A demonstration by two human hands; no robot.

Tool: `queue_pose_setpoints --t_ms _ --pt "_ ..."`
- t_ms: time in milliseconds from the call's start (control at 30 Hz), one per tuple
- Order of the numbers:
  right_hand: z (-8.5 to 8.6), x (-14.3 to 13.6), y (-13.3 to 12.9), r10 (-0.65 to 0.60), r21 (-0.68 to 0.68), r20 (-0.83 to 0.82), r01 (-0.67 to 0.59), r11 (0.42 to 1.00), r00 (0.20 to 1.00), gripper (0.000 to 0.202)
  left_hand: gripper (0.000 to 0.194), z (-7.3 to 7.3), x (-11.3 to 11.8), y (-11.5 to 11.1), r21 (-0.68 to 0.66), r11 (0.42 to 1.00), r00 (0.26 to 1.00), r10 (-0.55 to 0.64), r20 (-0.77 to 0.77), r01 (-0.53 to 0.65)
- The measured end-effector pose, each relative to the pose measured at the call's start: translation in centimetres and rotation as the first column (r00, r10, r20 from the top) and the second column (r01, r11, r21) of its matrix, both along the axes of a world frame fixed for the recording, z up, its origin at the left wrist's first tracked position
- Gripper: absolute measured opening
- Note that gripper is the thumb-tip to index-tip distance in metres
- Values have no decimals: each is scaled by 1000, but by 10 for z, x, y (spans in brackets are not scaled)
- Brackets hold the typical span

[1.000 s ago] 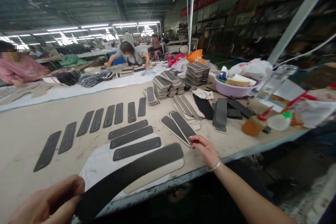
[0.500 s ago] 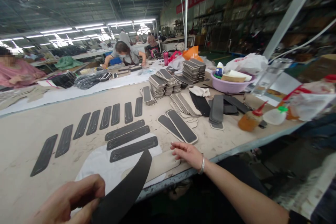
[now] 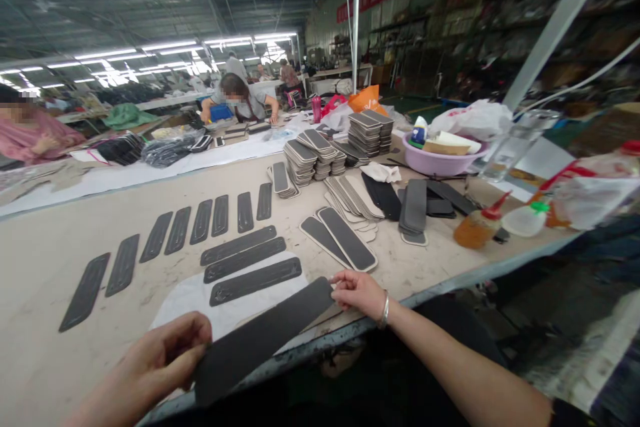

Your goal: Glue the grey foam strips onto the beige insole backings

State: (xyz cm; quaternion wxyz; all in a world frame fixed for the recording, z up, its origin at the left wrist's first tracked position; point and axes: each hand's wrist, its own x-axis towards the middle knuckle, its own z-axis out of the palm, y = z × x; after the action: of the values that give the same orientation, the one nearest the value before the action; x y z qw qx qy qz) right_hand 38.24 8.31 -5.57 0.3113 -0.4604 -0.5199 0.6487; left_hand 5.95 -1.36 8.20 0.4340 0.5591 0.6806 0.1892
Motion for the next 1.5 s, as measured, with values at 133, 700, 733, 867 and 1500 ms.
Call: queue_pose_setpoints --t_ms 133,700,733,867,1500 --pt "-3 1 0 -30 39 163 24 999 986 22 30 -38 -9 18 -10 1000 994 12 113 -11" --pt "-2 -3 3 13 106 534 -82 991 845 11 14 -122 -17 22 72 995 990 73 -117 -65" --pt "-3 -2 4 22 107 542 -95 990 840 11 14 -121 -17 21 69 995 991 76 -114 -69" --pt "-7 1 4 43 134 605 -154 979 795 10 19 -118 -20 16 20 995 995 94 21 -94" --pt "-7 1 3 22 164 620 -157 974 785 11 30 -123 -17 18 19 990 986 142 -87 -140"
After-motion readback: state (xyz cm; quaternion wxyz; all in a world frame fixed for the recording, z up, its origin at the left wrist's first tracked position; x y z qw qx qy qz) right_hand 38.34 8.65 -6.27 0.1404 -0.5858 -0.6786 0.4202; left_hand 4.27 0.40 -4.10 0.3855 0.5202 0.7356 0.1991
